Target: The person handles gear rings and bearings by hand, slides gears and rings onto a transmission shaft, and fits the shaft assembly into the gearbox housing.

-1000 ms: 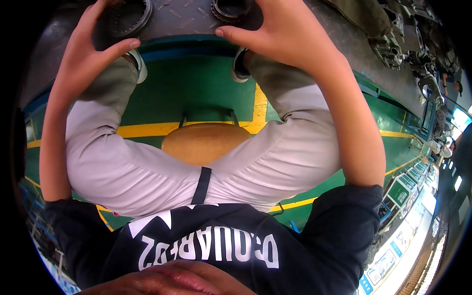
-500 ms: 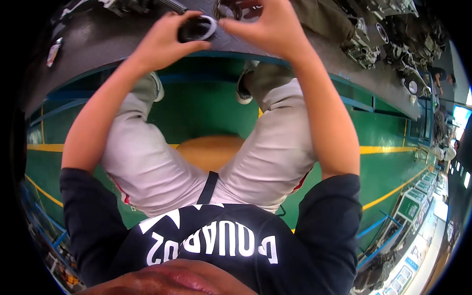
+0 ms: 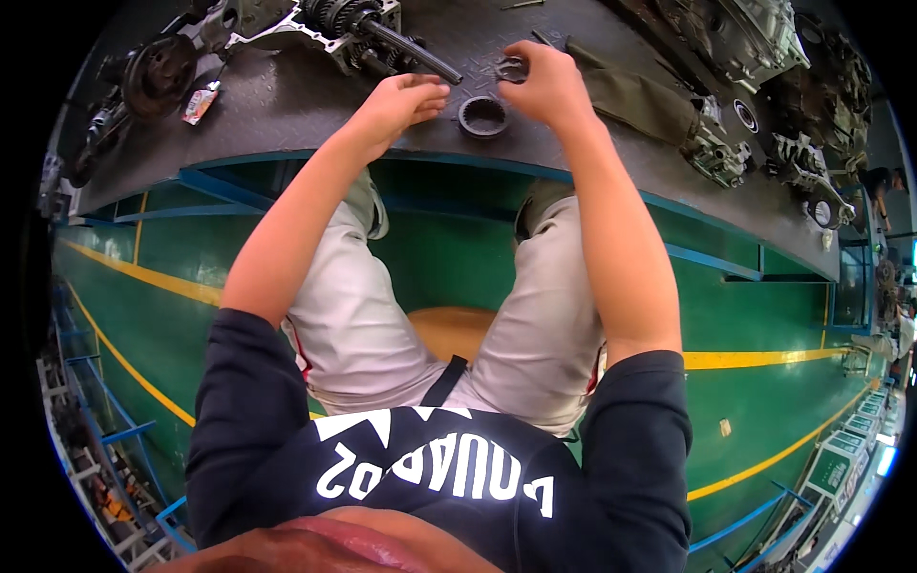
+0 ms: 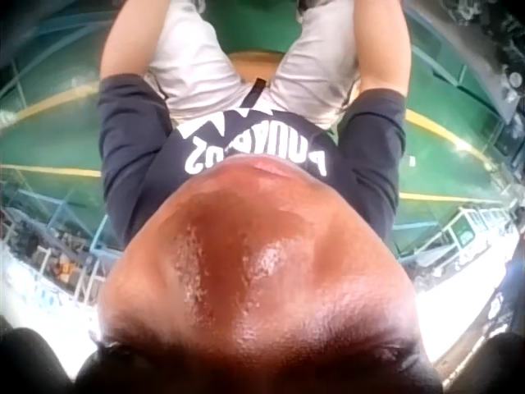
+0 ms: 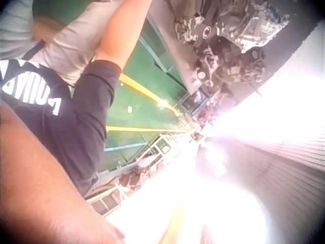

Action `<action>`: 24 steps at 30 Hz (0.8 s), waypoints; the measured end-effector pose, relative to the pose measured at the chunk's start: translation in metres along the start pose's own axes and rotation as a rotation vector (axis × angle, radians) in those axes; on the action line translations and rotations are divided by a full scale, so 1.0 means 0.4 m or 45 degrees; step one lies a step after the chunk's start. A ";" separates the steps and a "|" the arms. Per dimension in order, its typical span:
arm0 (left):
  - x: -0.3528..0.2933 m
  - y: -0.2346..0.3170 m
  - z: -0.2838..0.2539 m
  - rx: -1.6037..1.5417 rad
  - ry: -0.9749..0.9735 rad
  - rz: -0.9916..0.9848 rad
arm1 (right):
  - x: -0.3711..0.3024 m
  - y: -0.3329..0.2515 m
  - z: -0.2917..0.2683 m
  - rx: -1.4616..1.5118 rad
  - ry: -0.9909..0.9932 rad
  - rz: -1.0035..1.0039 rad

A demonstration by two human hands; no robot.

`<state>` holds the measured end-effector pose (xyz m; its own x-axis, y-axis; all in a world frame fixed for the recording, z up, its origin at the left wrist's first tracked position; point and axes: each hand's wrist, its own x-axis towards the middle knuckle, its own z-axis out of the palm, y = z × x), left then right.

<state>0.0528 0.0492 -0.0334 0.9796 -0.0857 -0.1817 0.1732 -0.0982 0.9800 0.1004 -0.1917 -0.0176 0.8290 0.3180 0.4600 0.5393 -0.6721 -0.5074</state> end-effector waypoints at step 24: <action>-0.117 0.034 -0.266 0.609 0.612 0.607 | 0.059 -0.295 0.293 0.485 -0.166 0.221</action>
<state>0.0202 0.1576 -0.0029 0.8925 0.1975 0.4055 -0.2276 -0.5789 0.7830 0.0736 -0.0264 -0.0324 0.9108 0.3202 0.2606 0.3859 -0.4360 -0.8130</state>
